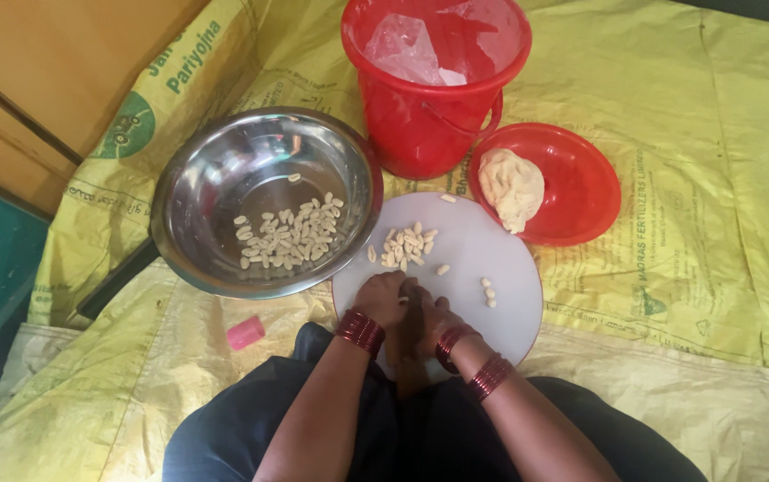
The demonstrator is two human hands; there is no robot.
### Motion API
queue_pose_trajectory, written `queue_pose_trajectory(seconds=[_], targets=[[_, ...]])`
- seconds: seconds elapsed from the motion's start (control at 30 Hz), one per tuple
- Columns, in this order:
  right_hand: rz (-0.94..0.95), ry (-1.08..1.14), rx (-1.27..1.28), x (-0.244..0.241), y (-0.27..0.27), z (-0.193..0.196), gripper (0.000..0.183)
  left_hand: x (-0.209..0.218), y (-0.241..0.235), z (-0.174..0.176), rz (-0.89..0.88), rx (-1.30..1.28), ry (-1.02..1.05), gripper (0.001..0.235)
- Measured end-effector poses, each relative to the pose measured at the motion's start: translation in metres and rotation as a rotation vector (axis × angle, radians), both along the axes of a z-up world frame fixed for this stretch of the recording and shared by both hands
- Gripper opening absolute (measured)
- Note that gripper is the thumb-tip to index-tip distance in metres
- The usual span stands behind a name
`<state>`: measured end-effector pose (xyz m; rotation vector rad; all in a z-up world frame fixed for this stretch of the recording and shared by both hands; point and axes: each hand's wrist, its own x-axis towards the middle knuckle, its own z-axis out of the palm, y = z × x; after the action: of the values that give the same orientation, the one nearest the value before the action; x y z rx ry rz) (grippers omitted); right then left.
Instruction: The person sits on the floor and repeatedly rolls small pieces of dough on a wooden board to create ridged shapes, then places them into a metal bowl. A larger lump of dough and a red bucket are nearby.
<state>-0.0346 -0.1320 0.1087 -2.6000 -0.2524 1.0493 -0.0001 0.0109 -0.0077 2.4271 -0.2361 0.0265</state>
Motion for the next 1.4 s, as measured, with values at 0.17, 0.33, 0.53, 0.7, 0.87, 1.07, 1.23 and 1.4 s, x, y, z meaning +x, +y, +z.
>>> queue_pose_trajectory(seconds=[0.17,0.33,0.53,0.7,0.87,1.07,1.23,1.4], targets=[[-0.024,0.020,-0.005,0.007,-0.008,-0.031,0.135,0.017,0.002,0.002,0.254,-0.536,0.129,0.018],[0.039,-0.024,0.003,0.012,-0.009,-0.046,0.139,0.049,0.006,-0.025,0.279,-1.631,0.534,0.023],[-0.054,0.028,-0.024,0.010,-0.008,-0.033,0.142,0.054,0.009,-0.040,0.310,-1.648,0.632,0.047],[-0.066,0.055,-0.013,0.011,-0.006,-0.028,0.144,0.054,0.013,-0.030,0.402,-1.601,0.683,0.039],[-0.056,0.041,-0.009,0.012,-0.006,-0.031,0.143,0.066,0.016,-0.049,0.431,-1.873,0.635,0.020],[0.028,0.019,-0.028,0.013,-0.005,-0.036,0.125,0.071,0.015,-0.072,0.534,-1.774,0.615,0.024],[0.194,-0.052,-0.008,0.016,-0.001,-0.035,0.111,0.070,0.009,-0.064,0.504,-1.700,0.518,0.014],[0.180,-0.064,0.013,0.017,-0.001,-0.036,0.114,0.073,0.008,-0.056,0.404,-1.790,0.502,0.034]])
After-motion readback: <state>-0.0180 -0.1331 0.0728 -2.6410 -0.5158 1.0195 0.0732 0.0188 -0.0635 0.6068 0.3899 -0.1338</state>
